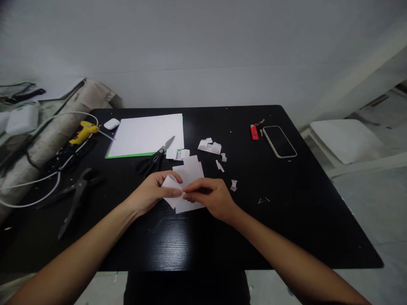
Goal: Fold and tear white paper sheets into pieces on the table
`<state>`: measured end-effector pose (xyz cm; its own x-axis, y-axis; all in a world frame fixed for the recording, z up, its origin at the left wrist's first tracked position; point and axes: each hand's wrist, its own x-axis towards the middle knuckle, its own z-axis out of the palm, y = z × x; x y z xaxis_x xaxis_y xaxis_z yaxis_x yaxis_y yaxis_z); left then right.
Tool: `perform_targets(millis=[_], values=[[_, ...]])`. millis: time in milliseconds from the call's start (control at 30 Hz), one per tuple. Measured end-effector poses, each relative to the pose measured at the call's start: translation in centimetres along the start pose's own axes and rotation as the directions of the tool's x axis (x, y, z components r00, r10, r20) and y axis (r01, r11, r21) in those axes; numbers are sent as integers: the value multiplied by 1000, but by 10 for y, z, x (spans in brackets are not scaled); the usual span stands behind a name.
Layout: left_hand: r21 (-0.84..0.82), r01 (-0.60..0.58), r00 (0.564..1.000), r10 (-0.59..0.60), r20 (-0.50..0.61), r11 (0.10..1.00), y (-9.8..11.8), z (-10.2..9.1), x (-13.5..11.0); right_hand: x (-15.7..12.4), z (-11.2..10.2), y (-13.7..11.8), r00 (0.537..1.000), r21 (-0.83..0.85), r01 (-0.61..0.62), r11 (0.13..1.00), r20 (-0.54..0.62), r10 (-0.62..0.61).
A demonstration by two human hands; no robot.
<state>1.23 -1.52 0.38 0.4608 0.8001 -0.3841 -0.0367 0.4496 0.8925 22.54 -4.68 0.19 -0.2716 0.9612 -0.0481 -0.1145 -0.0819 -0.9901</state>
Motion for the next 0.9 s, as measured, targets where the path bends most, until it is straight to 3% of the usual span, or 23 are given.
perform_targets(millis=[900], values=[[-6, 11, 1000, -11, 16, 1000, 2, 2, -2, 0, 0, 0, 1000, 38, -10, 999, 2, 10]])
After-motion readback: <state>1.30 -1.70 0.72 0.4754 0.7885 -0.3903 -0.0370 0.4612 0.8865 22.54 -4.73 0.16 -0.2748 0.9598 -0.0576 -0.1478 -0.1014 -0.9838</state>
